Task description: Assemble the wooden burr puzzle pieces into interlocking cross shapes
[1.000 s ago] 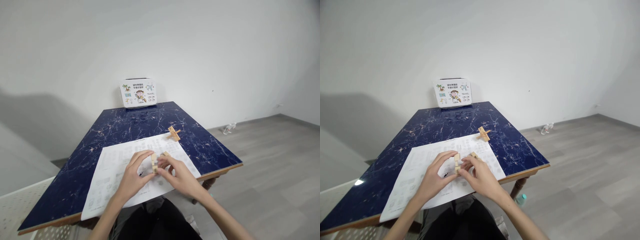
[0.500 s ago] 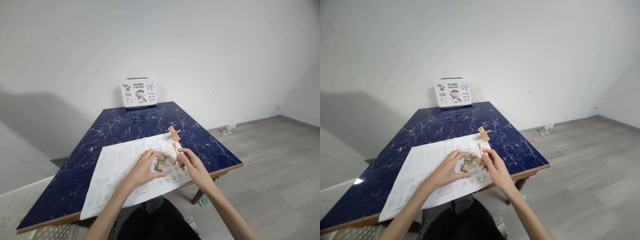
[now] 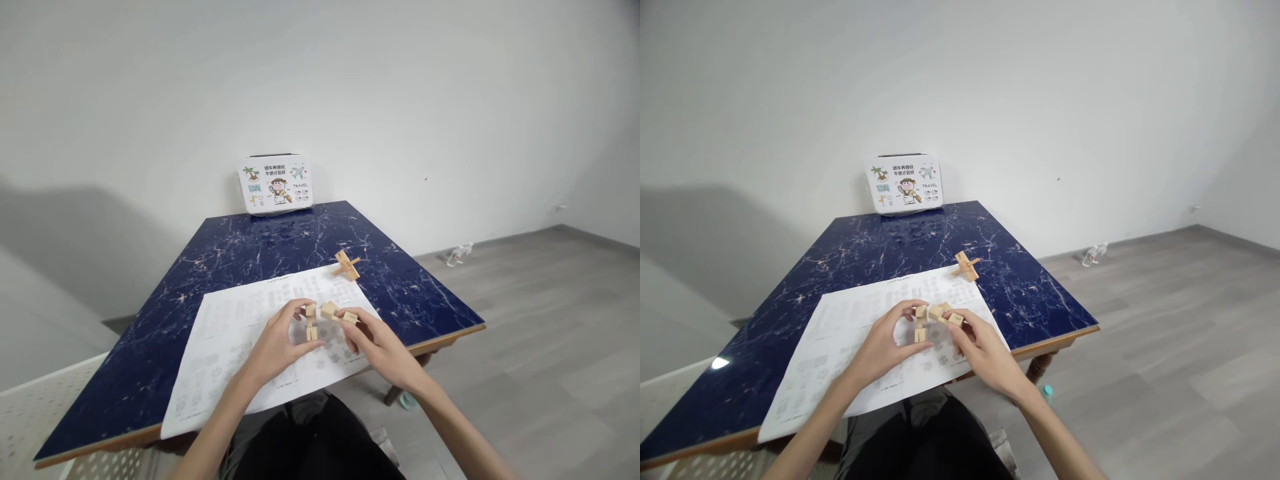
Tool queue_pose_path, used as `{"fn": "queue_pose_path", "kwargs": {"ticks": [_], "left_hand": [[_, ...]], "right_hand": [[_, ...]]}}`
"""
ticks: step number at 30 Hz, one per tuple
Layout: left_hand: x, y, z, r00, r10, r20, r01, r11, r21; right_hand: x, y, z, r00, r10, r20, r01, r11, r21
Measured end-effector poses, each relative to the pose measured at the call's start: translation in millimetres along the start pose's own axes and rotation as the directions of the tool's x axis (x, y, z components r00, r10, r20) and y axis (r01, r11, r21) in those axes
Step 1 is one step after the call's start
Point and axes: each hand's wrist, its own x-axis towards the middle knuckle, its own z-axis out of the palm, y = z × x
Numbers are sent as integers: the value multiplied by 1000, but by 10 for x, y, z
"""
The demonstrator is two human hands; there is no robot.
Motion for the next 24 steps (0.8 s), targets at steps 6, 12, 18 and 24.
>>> {"fn": "queue_pose_path", "kwargs": {"ticks": [6, 12, 18, 24], "left_hand": [[-82, -67, 70, 996, -2, -85, 4, 1000, 26], [-134, -78, 99, 994, -23, -109, 25, 1000, 17], [-150, -88, 112, 993, 9, -118, -4, 999, 45], [-159, -102, 121, 988, 82, -131, -72, 994, 78]], "right_hand": [[46, -56, 149, 987, -93, 127, 102, 992, -68], [146, 14, 248, 985, -163, 63, 172, 963, -206], [218, 49, 274, 987, -162, 22, 163, 961, -225], [255, 23, 266, 994, -105, -13, 100, 973, -208]]}}
